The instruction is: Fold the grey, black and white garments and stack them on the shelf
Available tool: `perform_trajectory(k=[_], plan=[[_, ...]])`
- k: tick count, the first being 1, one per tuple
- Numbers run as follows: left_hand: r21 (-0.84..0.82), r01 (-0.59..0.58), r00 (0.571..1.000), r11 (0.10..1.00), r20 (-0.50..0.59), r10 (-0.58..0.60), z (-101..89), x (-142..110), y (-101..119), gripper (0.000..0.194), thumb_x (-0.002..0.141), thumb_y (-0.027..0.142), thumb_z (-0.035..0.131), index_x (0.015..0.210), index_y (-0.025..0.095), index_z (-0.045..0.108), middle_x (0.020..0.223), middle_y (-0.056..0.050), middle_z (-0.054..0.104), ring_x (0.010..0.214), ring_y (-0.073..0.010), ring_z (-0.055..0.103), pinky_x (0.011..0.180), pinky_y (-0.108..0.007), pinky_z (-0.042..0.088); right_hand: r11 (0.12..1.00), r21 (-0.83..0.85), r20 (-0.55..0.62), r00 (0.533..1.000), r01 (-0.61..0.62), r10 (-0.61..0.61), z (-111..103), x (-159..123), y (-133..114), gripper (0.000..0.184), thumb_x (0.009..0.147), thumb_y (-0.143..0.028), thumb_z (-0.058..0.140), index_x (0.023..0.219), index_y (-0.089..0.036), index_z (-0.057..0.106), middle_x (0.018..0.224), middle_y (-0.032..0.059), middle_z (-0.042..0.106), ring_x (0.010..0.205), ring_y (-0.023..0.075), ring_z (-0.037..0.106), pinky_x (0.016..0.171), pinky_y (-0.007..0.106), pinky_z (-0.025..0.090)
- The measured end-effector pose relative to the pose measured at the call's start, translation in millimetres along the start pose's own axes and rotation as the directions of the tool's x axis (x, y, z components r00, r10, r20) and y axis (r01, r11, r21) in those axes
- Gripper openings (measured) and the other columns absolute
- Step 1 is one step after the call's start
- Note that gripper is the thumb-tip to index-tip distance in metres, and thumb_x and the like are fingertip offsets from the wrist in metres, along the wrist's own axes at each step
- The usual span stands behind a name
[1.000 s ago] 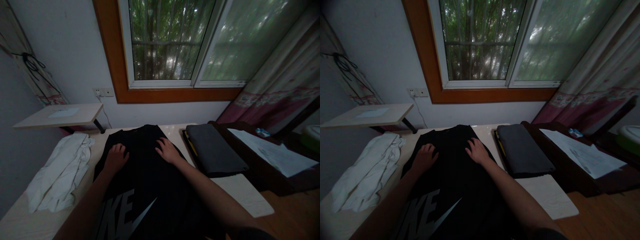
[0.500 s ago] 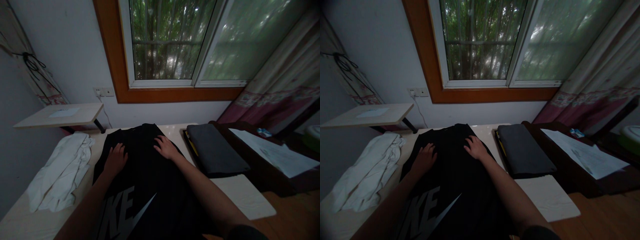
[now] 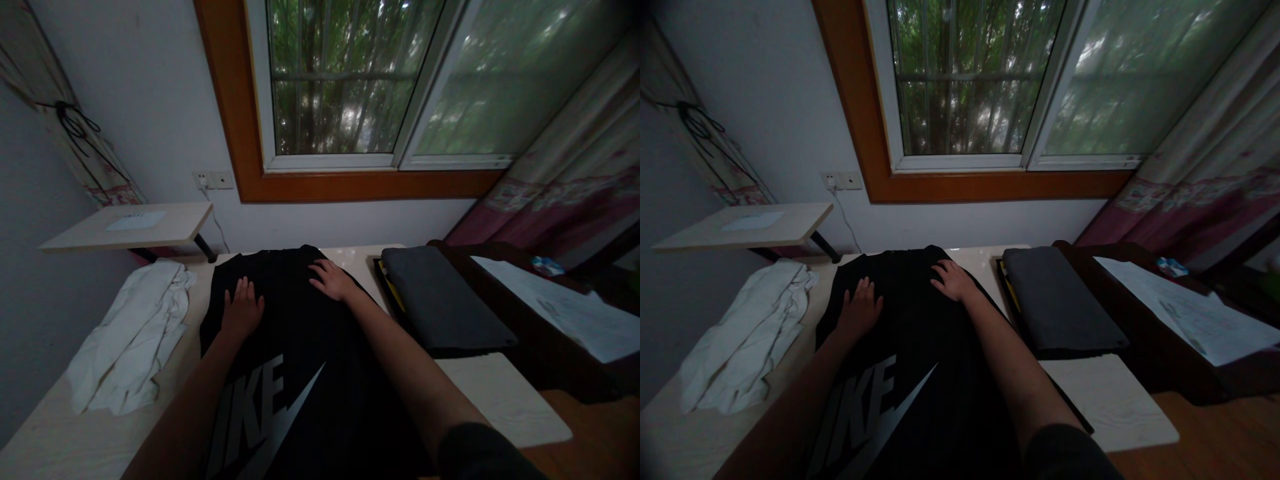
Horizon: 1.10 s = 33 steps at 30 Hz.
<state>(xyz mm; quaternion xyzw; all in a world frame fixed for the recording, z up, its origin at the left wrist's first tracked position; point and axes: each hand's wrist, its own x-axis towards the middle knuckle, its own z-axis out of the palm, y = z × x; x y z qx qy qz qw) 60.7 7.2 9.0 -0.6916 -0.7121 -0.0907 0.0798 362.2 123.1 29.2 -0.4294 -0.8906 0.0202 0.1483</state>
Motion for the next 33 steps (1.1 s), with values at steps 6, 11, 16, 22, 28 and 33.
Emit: perform_trajectory(k=[6, 11, 16, 22, 28, 33], plan=[[-0.005, 0.0, 1.0, 1.0, -0.014, 0.0, -1.5, -3, 1, 0.06, 0.102, 0.041, 0.03, 0.15, 0.007, 0.044, 0.164, -0.022, 0.034, 0.154, -0.0322, 0.028, 0.122, -0.061, 0.023, 1.0, -0.007, -0.046, 0.999, 0.021, -0.021, 1, -2, -1, 0.048, 0.103, -0.043, 0.048, 0.144, -0.019, 0.055, 0.149, 0.0133, 0.051, 0.14, 0.0256, 0.045, 0.12, 0.043, 0.035], [-0.005, -0.009, 1.0, 1.0, -0.024, 0.009, 0.0, -3, 0, 0.061, 0.102, 0.041, 0.03, 0.15, 0.007, 0.044, 0.163, -0.023, 0.034, 0.154, -0.0324, 0.028, 0.122, -0.062, 0.023, 0.989, -0.091, -0.14, 0.985, -0.119, 0.105, 6, -17, -15, 0.044, 0.104, -0.035, 0.045, 0.141, -0.017, 0.06, 0.146, 0.0143, 0.055, 0.138, 0.0285, 0.047, 0.119, 0.045, 0.036], [-0.002, -0.008, 1.0, 1.0, -0.028, 0.008, -0.3, -4, 0, 0.06, 0.102, 0.041, 0.031, 0.15, 0.009, 0.045, 0.163, -0.021, 0.036, 0.154, -0.0313, 0.029, 0.122, -0.06, 0.023, 0.975, -0.096, -0.19, 0.966, -0.198, 0.177, 9, -44, -28, 0.044, 0.103, -0.032, 0.045, 0.142, -0.016, 0.058, 0.15, 0.0142, 0.053, 0.142, 0.0299, 0.044, 0.12, 0.048, 0.035], [0.009, 0.004, 1.0, 1.0, -0.02, -0.004, 1.0, -3, 0, 0.061, 0.103, 0.041, 0.03, 0.15, 0.006, 0.045, 0.164, -0.023, 0.033, 0.154, -0.0321, 0.028, 0.122, -0.06, 0.022, 0.955, -0.12, -0.168, 0.954, -0.27, 0.249, 1, -92, -45, 0.046, 0.103, -0.031, 0.044, 0.145, -0.019, 0.055, 0.155, 0.0131, 0.049, 0.144, 0.034, 0.041, 0.118, 0.054, 0.035], [0.025, -0.011, 1.0, 1.0, -0.016, 0.012, 2.9, -4, -2, 0.061, 0.103, 0.042, 0.03, 0.15, 0.007, 0.045, 0.164, -0.021, 0.033, 0.154, -0.0312, 0.028, 0.122, -0.06, 0.023, 0.944, -0.14, -0.116, 0.951, -0.3, 0.285, -3, -129, -49, 0.051, 0.104, -0.038, 0.043, 0.15, -0.019, 0.05, 0.16, 0.013, 0.042, 0.149, 0.0329, 0.035, 0.121, 0.053, 0.03], [0.068, -0.012, 1.0, 0.998, 0.008, 0.011, -1.8, -10, -3, 0.063, 0.103, 0.043, 0.027, 0.152, 0.005, 0.042, 0.166, -0.02, 0.029, 0.155, -0.0299, 0.026, 0.123, -0.058, 0.021, 0.948, -0.127, -0.014, 0.956, -0.292, 0.292, -9, -120, -39, 0.054, 0.105, -0.043, 0.039, 0.153, -0.02, 0.047, 0.164, 0.0105, 0.037, 0.152, 0.0303, 0.03, 0.123, 0.053, 0.025]])
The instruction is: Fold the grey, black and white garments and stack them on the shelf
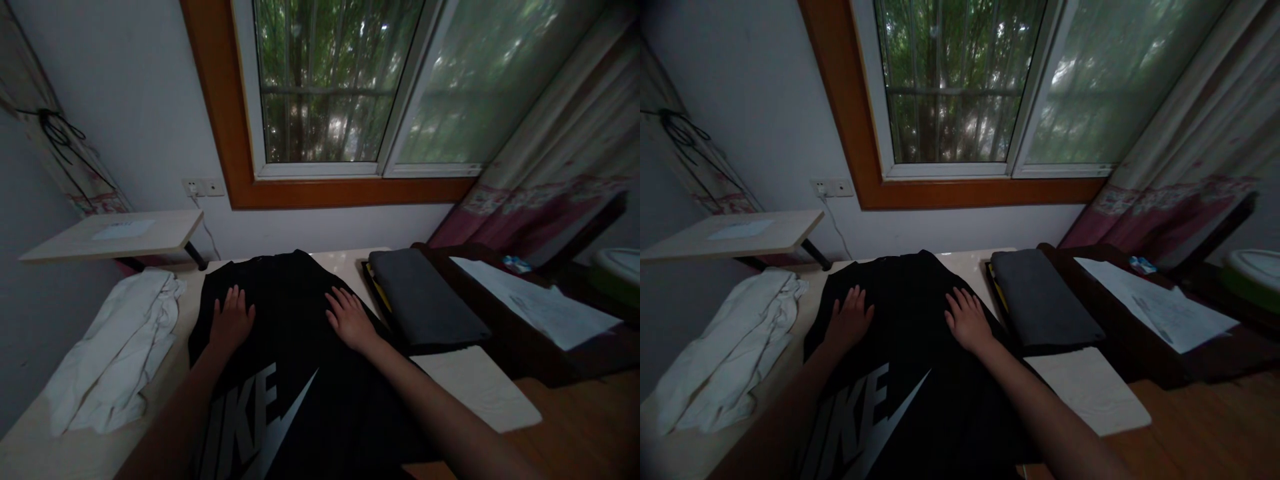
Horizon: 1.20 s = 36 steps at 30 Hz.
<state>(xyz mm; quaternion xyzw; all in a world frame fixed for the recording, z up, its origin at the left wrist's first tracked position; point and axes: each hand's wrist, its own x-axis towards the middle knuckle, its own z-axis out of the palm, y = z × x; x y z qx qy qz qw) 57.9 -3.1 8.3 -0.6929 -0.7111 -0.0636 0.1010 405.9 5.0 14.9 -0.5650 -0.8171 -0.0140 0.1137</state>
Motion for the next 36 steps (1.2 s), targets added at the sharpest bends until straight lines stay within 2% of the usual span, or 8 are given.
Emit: perform_trajectory(k=[4, 9, 16, 21, 24, 28, 36], plan=[[0.01, -0.002, 1.0, 1.0, 0.03, 0.001, -2.8, -7, -4, 0.066, 0.103, 0.045, 0.027, 0.154, 0.005, 0.04, 0.166, -0.02, 0.028, 0.155, -0.0307, 0.025, 0.123, -0.059, 0.021, 1.0, -0.001, 0.019, 1.0, 0.023, -0.023, 0, 17, 2, 0.054, 0.105, -0.044, 0.036, 0.153, -0.021, 0.047, 0.166, 0.0088, 0.033, 0.153, 0.0293, 0.028, 0.124, 0.053, 0.022], [0.028, 0.006, 1.0, 1.0, 0.007, -0.006, -2.8, -16, -7, 0.066, 0.103, 0.044, 0.028, 0.155, 0.004, 0.038, 0.166, -0.022, 0.027, 0.156, -0.032, 0.023, 0.123, -0.06, 0.018, 0.998, 0.007, 0.032, 0.998, 0.061, -0.061, 5, 35, 4, 0.054, 0.106, -0.044, 0.033, 0.151, -0.02, 0.049, 0.166, 0.0084, 0.033, 0.154, 0.0287, 0.027, 0.124, 0.054, 0.022], [0.044, 0.049, 0.998, 0.998, 0.036, -0.05, -8.6, -25, -5, 0.065, 0.103, 0.045, 0.029, 0.155, 0.006, 0.038, 0.167, -0.021, 0.025, 0.156, -0.033, 0.023, 0.121, -0.063, 0.021, 0.99, 0.019, 0.081, 0.987, 0.137, -0.138, 7, 56, 9, 0.056, 0.107, -0.047, 0.03, 0.153, -0.019, 0.047, 0.167, 0.009, 0.03, 0.155, 0.0284, 0.024, 0.125, 0.055, 0.02], [0.05, 0.138, 0.984, 0.989, 0.104, -0.142, -18.5, -37, 3, 0.064, 0.104, 0.044, 0.025, 0.156, 0.009, 0.037, 0.168, -0.02, 0.021, 0.157, -0.0352, 0.018, 0.115, -0.076, 0.018, 0.977, 0.029, 0.112, 0.971, 0.21, -0.212, 10, 69, 14, 0.059, 0.107, -0.051, 0.028, 0.155, -0.019, 0.044, 0.168, 0.0081, 0.028, 0.156, 0.0286, 0.021, 0.125, 0.054, 0.02], [0.07, 0.201, 0.969, 0.977, 0.132, -0.209, -21.7, -45, 11, 0.063, 0.104, 0.043, 0.021, 0.157, 0.012, 0.036, 0.169, -0.019, 0.018, 0.158, -0.0361, 0.013, 0.11, -0.084, 0.017, 0.965, 0.039, 0.102, 0.96, 0.257, -0.26, 12, 78, 17, 0.059, 0.107, -0.051, 0.029, 0.154, -0.02, 0.045, 0.167, 0.0083, 0.03, 0.155, 0.0284, 0.023, 0.125, 0.054, 0.021], [0.11, 0.246, 0.957, 0.963, 0.134, -0.259, -24.2, -59, 21, 0.062, 0.104, 0.043, 0.023, 0.158, 0.015, 0.035, 0.17, -0.018, 0.014, 0.158, -0.0382, 0.006, 0.107, -0.086, 0.016, 0.937, 0.047, 0.085, 0.934, 0.345, -0.348, 13, 90, 21, 0.057, 0.107, -0.05, 0.032, 0.152, -0.019, 0.049, 0.164, 0.0103, 0.035, 0.154, 0.0295, 0.027, 0.124, 0.055, 0.024], [0.17, 0.169, 0.961, 0.971, 0.191, -0.201, -39.8, -84, 27, 0.064, 0.104, 0.045, 0.022, 0.159, 0.015, 0.032, 0.17, -0.018, 0.017, 0.156, -0.0426, 0.011, 0.103, -0.088, 0.022, 0.904, 0.048, -0.004, 0.905, 0.426, -0.426, 17, 95, 24, 0.051, 0.106, -0.044, 0.04, 0.147, -0.017, 0.055, 0.161, 0.0113, 0.042, 0.151, 0.0307, 0.033, 0.123, 0.055, 0.029]])
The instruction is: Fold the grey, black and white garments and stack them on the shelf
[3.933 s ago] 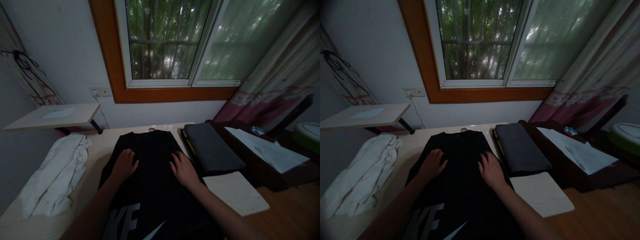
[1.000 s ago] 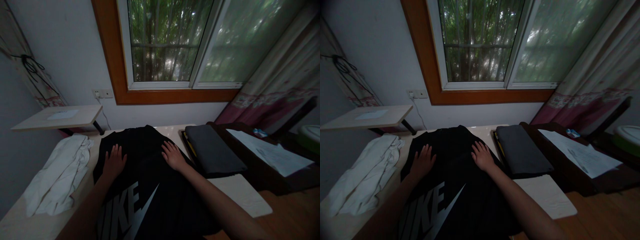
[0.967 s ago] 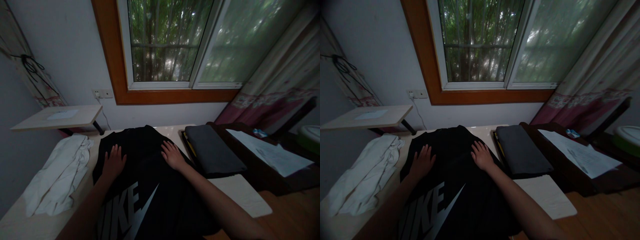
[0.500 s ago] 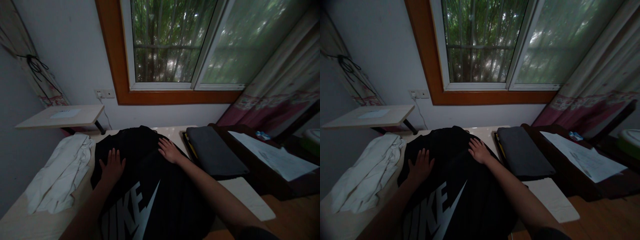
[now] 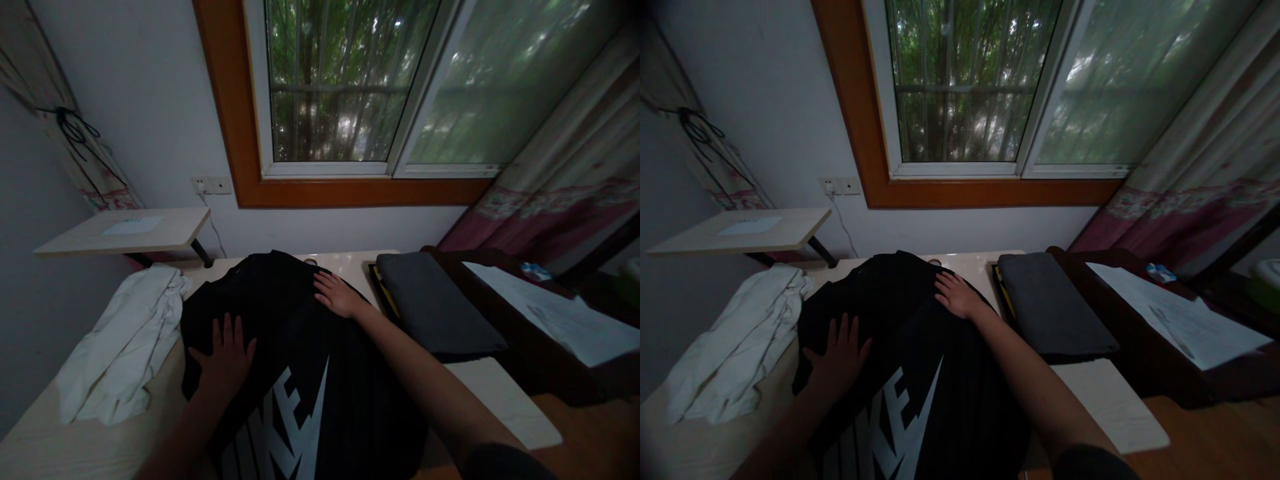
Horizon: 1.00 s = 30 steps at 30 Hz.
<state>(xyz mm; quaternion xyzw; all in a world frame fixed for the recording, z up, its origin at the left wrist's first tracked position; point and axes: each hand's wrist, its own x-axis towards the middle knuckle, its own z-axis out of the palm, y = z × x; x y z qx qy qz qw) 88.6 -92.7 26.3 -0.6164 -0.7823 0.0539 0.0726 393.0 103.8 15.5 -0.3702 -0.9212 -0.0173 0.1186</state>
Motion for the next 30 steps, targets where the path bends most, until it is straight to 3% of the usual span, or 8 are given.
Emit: perform_trajectory(k=[4, 8, 12, 15, 18, 22, 26, 30], plan=[[-0.003, -0.092, 0.995, 0.996, 0.029, 0.092, -10.8, 2, -13, 0.068, 0.103, 0.051, 0.028, 0.158, 0.012, 0.035, 0.167, -0.022, 0.026, 0.153, -0.0439, 0.021, 0.106, -0.079, 0.03, 0.999, -0.028, -0.061, 0.998, -0.037, 0.035, 0, -6, -9, 0.049, 0.106, -0.04, 0.042, 0.146, -0.015, 0.056, 0.157, 0.0127, 0.047, 0.148, 0.0305, 0.04, 0.122, 0.051, 0.034], [-0.048, -0.175, 0.984, 0.983, 0.027, 0.176, -27.5, 15, -34, 0.062, 0.101, 0.053, 0.034, 0.148, 0.017, 0.053, 0.153, -0.02, 0.049, 0.14, -0.0421, 0.043, 0.105, -0.065, 0.041, 0.992, -0.088, -0.074, 0.993, -0.096, 0.089, -11, -22, -23, 0.049, 0.105, -0.036, 0.044, 0.147, -0.014, 0.054, 0.155, 0.0136, 0.05, 0.143, 0.0315, 0.044, 0.12, 0.049, 0.036], [-0.132, -0.325, 0.944, 0.937, 0.012, 0.329, -32.5, 44, -63, 0.045, 0.101, 0.033, 0.035, 0.133, 0.024, 0.066, 0.134, -0.014, 0.065, 0.126, -0.0316, 0.057, 0.107, -0.05, 0.044, 0.97, -0.141, -0.036, 0.98, -0.198, 0.194, -34, -50, -47, 0.049, 0.103, -0.033, 0.043, 0.147, -0.014, 0.055, 0.152, 0.015, 0.051, 0.134, 0.034, 0.05, 0.114, 0.048, 0.042], [-0.148, -0.438, 0.899, 0.887, -0.093, 0.428, -21.9, 75, -82, 0.047, 0.098, 0.021, 0.033, 0.13, 0.02, 0.067, 0.134, -0.013, 0.066, 0.126, -0.0268, 0.058, 0.112, -0.044, 0.042, 0.947, -0.161, -0.019, 0.96, -0.279, 0.279, -47, -76, -68, 0.049, 0.101, -0.031, 0.044, 0.148, -0.019, 0.053, 0.138, 0.0162, 0.06, 0.119, 0.0346, 0.057, 0.102, 0.05, 0.05], [-0.195, -0.422, 0.9, 0.885, -0.209, 0.383, -3.7, 105, -92, 0.049, 0.1, 0.026, 0.031, 0.133, 0.015, 0.064, 0.142, -0.013, 0.063, 0.135, -0.0246, 0.053, 0.12, -0.042, 0.035, 0.932, -0.166, -0.034, 0.946, -0.322, 0.321, -51, -102, -87, 0.048, 0.1, -0.031, 0.046, 0.148, -0.024, 0.054, 0.127, 0.0163, 0.063, 0.112, 0.0346, 0.059, 0.093, 0.05, 0.054], [-0.212, -0.443, 0.893, 0.871, -0.194, 0.407, 20.2, 128, -94, 0.052, 0.1, 0.032, 0.033, 0.142, 0.013, 0.057, 0.153, -0.012, 0.054, 0.146, -0.0247, 0.043, 0.124, -0.044, 0.03, 0.917, -0.185, -0.076, 0.936, -0.352, 0.344, -46, -126, -100, 0.044, 0.101, -0.035, 0.046, 0.143, -0.025, 0.058, 0.135, 0.0153, 0.06, 0.114, 0.035, 0.058, 0.093, 0.051, 0.054], [-0.187, -0.404, 0.907, 0.895, -0.204, 0.367, 31.8, 127, -93, 0.053, 0.101, 0.035, 0.033, 0.149, 0.019, 0.051, 0.159, -0.011, 0.046, 0.148, -0.0281, 0.041, 0.12, -0.054, 0.032, 0.928, -0.147, -0.101, 0.939, -0.342, 0.33, -39, -131, -94, 0.045, 0.102, -0.037, 0.046, 0.143, -0.022, 0.057, 0.14, 0.0147, 0.058, 0.123, 0.033, 0.056, 0.104, 0.049, 0.05], [-0.153, -0.366, 0.92, 0.918, -0.21, 0.331, 31.0, 114, -94, 0.053, 0.102, 0.036, 0.034, 0.152, 0.023, 0.047, 0.161, -0.01, 0.043, 0.15, -0.0284, 0.038, 0.119, -0.058, 0.031, 0.945, -0.107, -0.114, 0.948, -0.31, 0.298, -34, -125, -77, 0.045, 0.103, -0.037, 0.047, 0.144, -0.021, 0.056, 0.14, 0.0147, 0.058, 0.127, 0.032, 0.055, 0.11, 0.049, 0.047]])
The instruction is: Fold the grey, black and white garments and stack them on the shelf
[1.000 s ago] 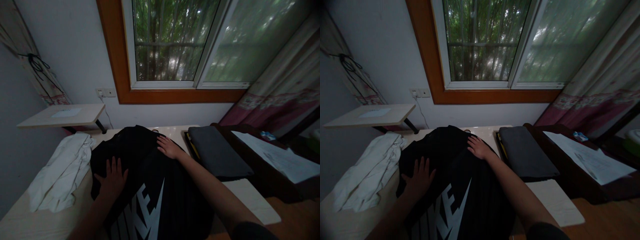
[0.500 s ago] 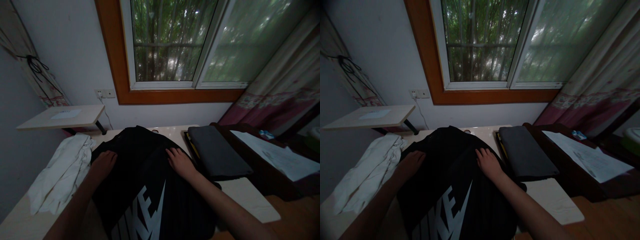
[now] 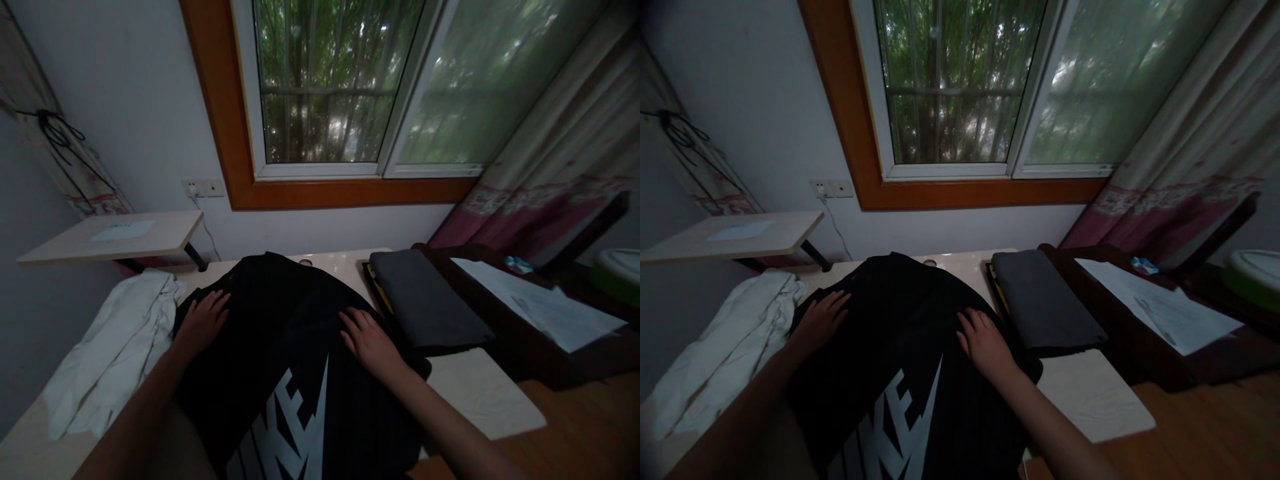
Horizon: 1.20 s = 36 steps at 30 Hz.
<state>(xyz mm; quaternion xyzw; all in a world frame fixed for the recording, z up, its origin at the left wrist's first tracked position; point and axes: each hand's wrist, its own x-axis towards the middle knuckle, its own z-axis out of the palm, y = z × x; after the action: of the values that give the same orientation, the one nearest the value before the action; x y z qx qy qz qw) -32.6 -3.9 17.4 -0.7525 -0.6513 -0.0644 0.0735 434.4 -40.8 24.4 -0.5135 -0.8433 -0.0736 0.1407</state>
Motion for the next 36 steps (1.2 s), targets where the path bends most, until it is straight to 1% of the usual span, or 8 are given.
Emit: perform_trajectory(k=[7, 11, 17, 24, 27, 30, 33, 36], plan=[[0.096, 0.109, 0.994, 0.989, -0.001, -0.11, -4.6, -32, 17, 0.054, 0.103, 0.035, 0.031, 0.154, 0.023, 0.044, 0.166, -0.011, 0.034, 0.154, -0.0291, 0.029, 0.12, -0.064, 0.025, 0.998, 0.005, 0.044, 0.997, 0.063, -0.063, 3, 31, 16, 0.044, 0.104, -0.034, 0.044, 0.143, -0.019, 0.058, 0.144, 0.0146, 0.057, 0.132, 0.0308, 0.053, 0.114, 0.047, 0.045], [0.113, 0.209, 0.977, 0.971, 0.025, -0.213, -10.2, -46, 31, 0.056, 0.103, 0.038, 0.029, 0.155, 0.021, 0.042, 0.165, -0.013, 0.035, 0.153, -0.0311, 0.03, 0.118, -0.07, 0.025, 0.994, 0.037, 0.136, 0.985, 0.104, -0.108, 3, 55, 31, 0.046, 0.103, -0.034, 0.046, 0.144, -0.017, 0.057, 0.147, 0.0147, 0.055, 0.133, 0.0298, 0.054, 0.115, 0.045, 0.044], [0.13, 0.272, 0.951, 0.953, 0.116, -0.287, -27.8, -68, 57, 0.058, 0.103, 0.04, 0.027, 0.156, 0.021, 0.041, 0.165, -0.016, 0.035, 0.152, -0.0357, 0.03, 0.109, -0.077, 0.03, 0.993, 0.045, 0.267, 0.956, 0.113, -0.121, 3, 92, 47, 0.049, 0.101, -0.032, 0.047, 0.147, -0.017, 0.055, 0.151, 0.0151, 0.053, 0.133, 0.0308, 0.055, 0.116, 0.046, 0.04], [0.226, 0.336, 0.913, 0.914, 0.158, -0.375, -44.1, -99, 105, 0.057, 0.103, 0.038, 0.028, 0.158, 0.025, 0.038, 0.163, -0.023, 0.033, 0.152, -0.0422, 0.026, 0.098, -0.086, 0.031, 0.999, 0.036, 0.28, 0.96, 0.012, -0.021, 22, 111, 34, 0.062, 0.103, -0.053, 0.04, 0.153, -0.016, 0.046, 0.159, 0.0167, 0.042, 0.146, 0.0326, 0.042, 0.121, 0.054, 0.029], [0.214, 0.315, 0.913, 0.925, 0.2, -0.357, -51.0, -114, 114, 0.058, 0.101, 0.042, 0.035, 0.158, 0.027, 0.038, 0.161, -0.024, 0.038, 0.149, -0.0446, 0.032, 0.098, -0.081, 0.036, 0.999, 0.028, 0.251, 0.968, -0.017, 0.009, 32, 114, 26, 0.066, 0.104, -0.058, 0.036, 0.155, -0.018, 0.043, 0.162, 0.0156, 0.038, 0.15, 0.0322, 0.035, 0.123, 0.056, 0.024], [0.201, 0.257, 0.925, 0.945, 0.232, -0.301, -60.0, -127, 115, 0.06, 0.098, 0.046, 0.044, 0.156, 0.028, 0.043, 0.155, -0.025, 0.047, 0.14, -0.0457, 0.045, 0.102, -0.073, 0.039, 0.999, 0.047, 0.214, 0.977, 0.005, -0.015, 39, 115, 23, 0.066, 0.105, -0.057, 0.031, 0.157, -0.018, 0.04, 0.164, 0.0143, 0.035, 0.153, 0.0304, 0.03, 0.124, 0.056, 0.022], [0.24, 0.191, 0.929, 0.952, 0.27, -0.254, -71.9, -134, 112, 0.062, 0.095, 0.05, 0.049, 0.154, 0.029, 0.046, 0.148, -0.025, 0.054, 0.128, -0.0443, 0.056, 0.105, -0.067, 0.039, 0.995, 0.079, 0.186, 0.98, 0.055, -0.068, 43, 117, 23, 0.065, 0.106, -0.057, 0.028, 0.157, -0.019, 0.039, 0.166, 0.0126, 0.032, 0.155, 0.0283, 0.026, 0.125, 0.055, 0.021], [0.243, 0.155, 0.907, 0.958, 0.349, -0.235, -86.7, -134, 109, 0.059, 0.096, 0.05, 0.046, 0.152, 0.029, 0.05, 0.139, -0.023, 0.063, 0.117, -0.0407, 0.065, 0.1, -0.059, 0.045, 0.989, 0.111, 0.187, 0.975, 0.102, -0.122, 45, 120, 26, 0.064, 0.106, -0.057, 0.029, 0.157, -0.021, 0.039, 0.166, 0.0111, 0.032, 0.155, 0.0274, 0.025, 0.126, 0.054, 0.02]])
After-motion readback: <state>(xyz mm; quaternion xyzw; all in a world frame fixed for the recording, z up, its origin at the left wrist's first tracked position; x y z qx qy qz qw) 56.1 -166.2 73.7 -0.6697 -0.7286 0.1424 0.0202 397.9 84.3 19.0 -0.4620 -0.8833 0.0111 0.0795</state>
